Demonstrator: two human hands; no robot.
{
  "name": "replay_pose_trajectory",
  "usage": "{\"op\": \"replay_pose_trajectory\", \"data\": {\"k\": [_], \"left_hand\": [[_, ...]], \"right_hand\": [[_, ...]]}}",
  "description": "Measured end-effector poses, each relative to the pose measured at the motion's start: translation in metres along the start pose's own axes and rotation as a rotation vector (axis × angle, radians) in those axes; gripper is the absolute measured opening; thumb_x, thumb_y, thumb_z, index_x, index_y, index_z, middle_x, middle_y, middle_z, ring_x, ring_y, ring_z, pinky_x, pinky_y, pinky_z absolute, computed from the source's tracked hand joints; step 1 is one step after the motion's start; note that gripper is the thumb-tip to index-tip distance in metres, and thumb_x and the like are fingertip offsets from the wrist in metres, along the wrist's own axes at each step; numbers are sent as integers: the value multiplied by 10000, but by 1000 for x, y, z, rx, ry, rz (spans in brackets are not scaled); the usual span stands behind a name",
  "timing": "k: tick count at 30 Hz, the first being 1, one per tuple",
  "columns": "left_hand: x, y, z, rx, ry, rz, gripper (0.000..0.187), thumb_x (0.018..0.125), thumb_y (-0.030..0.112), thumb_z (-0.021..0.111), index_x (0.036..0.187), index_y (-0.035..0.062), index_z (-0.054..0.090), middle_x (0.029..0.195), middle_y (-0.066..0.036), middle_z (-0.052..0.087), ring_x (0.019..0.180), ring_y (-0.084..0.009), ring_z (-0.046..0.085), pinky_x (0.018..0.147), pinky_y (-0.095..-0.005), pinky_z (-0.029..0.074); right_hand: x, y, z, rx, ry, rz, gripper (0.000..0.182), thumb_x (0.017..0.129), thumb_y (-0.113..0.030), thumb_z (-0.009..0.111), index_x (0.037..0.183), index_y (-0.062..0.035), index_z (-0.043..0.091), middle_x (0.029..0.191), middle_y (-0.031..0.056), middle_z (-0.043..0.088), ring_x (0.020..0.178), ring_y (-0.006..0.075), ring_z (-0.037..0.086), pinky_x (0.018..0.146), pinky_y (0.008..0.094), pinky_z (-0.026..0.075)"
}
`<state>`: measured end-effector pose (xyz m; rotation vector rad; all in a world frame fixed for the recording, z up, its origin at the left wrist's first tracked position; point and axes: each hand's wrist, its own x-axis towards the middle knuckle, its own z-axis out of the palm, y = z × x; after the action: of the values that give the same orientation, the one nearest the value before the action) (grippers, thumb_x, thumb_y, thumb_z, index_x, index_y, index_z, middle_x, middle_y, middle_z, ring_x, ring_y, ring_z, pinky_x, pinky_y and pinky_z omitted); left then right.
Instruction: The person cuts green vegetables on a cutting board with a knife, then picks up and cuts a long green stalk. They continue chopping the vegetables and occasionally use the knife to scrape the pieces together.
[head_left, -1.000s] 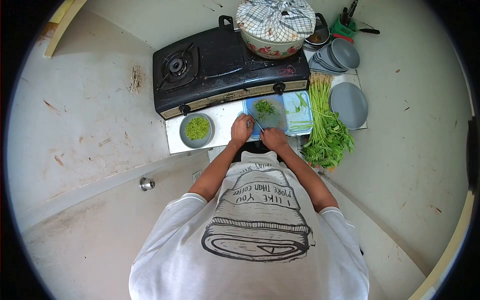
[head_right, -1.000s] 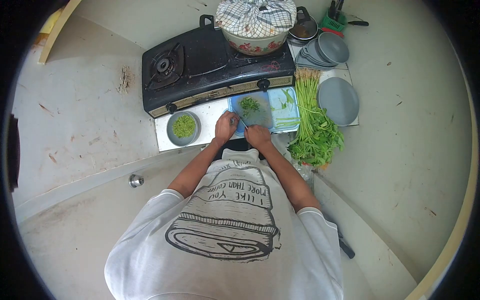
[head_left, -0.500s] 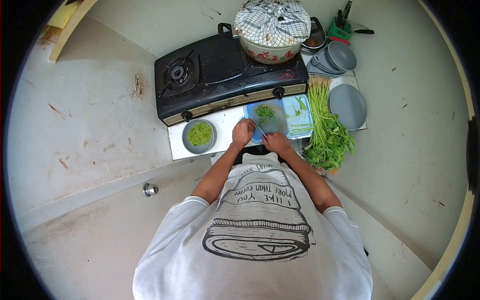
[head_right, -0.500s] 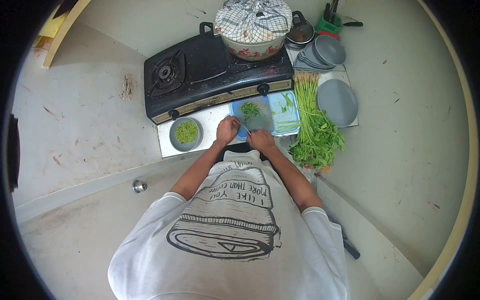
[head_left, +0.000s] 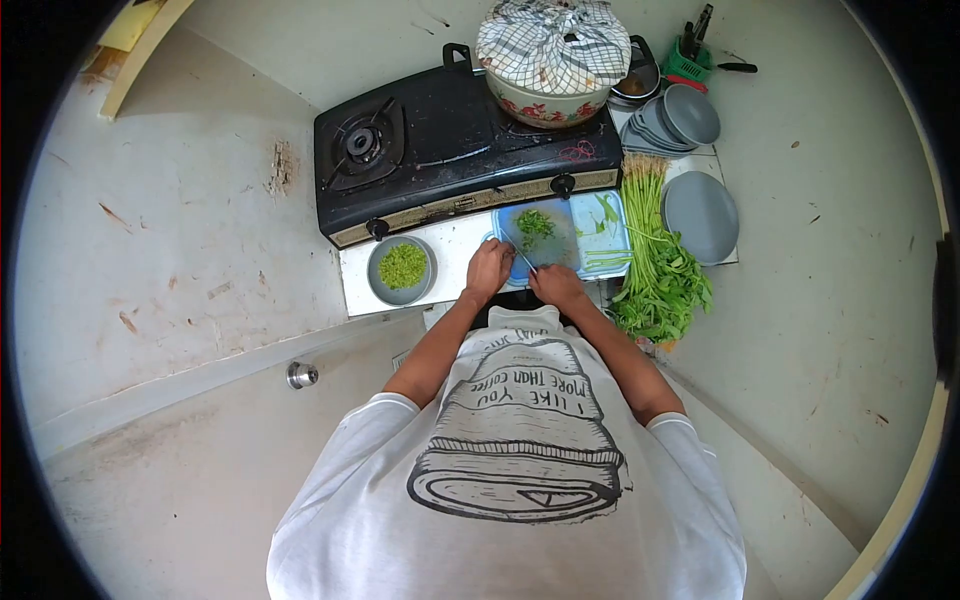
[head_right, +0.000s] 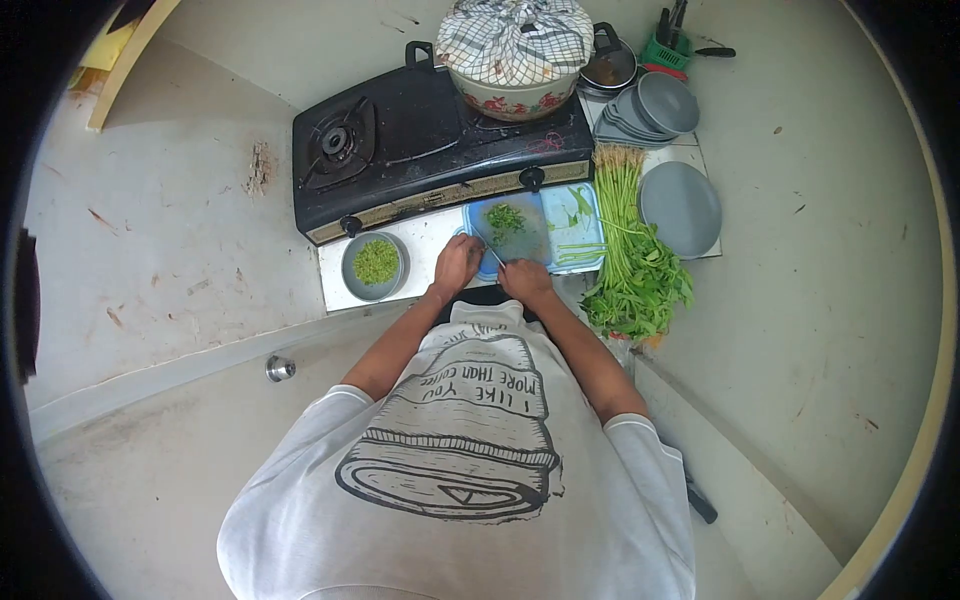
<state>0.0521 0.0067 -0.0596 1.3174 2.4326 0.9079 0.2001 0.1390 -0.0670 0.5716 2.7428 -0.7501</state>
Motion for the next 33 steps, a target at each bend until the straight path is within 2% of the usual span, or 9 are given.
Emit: {"op": "replay_pose_trajectory", "data": {"k": [6,10,13,22,33], "left_hand": [[4,1,11,-72,11,-166,82,834,88,676,888,36,712,863,-162,686,887,-351,663,813,-453,536],[5,0,12,-112,7,-219,82,845,95,668,876,29,707,883,-168,699,889,-353,667,811,-454,533],[3,2,10,-77,26,-146,55,830,49,680,882,33,686,860,-149,672,888,-356,658,799,-456,537],[-4,2,1,6,6,33,82,846,58,693,928,62,704,942,-135,647,928,-355,647,821,-444,540],[1,-1,2,-101,-23,-137,63,828,87,692,879,69,723,887,-97,722,918,-317,672,835,-423,541]], "right_hand": [[-2,-1,-6,-17,0,8,497,1024,-384,471,865,-10,758,834,249,733,775,417,734,742,516,595],[-1,-3,-6,16,6,20,454,993,-415,529,919,-26,750,844,254,729,791,436,726,733,523,593],[-3,-3,1,14,-5,6,446,994,-406,531,921,-23,747,854,250,733,793,433,729,733,525,591],[7,-9,-2,10,5,-3,459,993,-396,524,908,-4,746,871,244,740,799,420,734,765,529,585],[-4,-2,-7,43,35,6,461,985,-406,533,880,-14,750,840,256,729,790,436,725,756,535,582]]}}
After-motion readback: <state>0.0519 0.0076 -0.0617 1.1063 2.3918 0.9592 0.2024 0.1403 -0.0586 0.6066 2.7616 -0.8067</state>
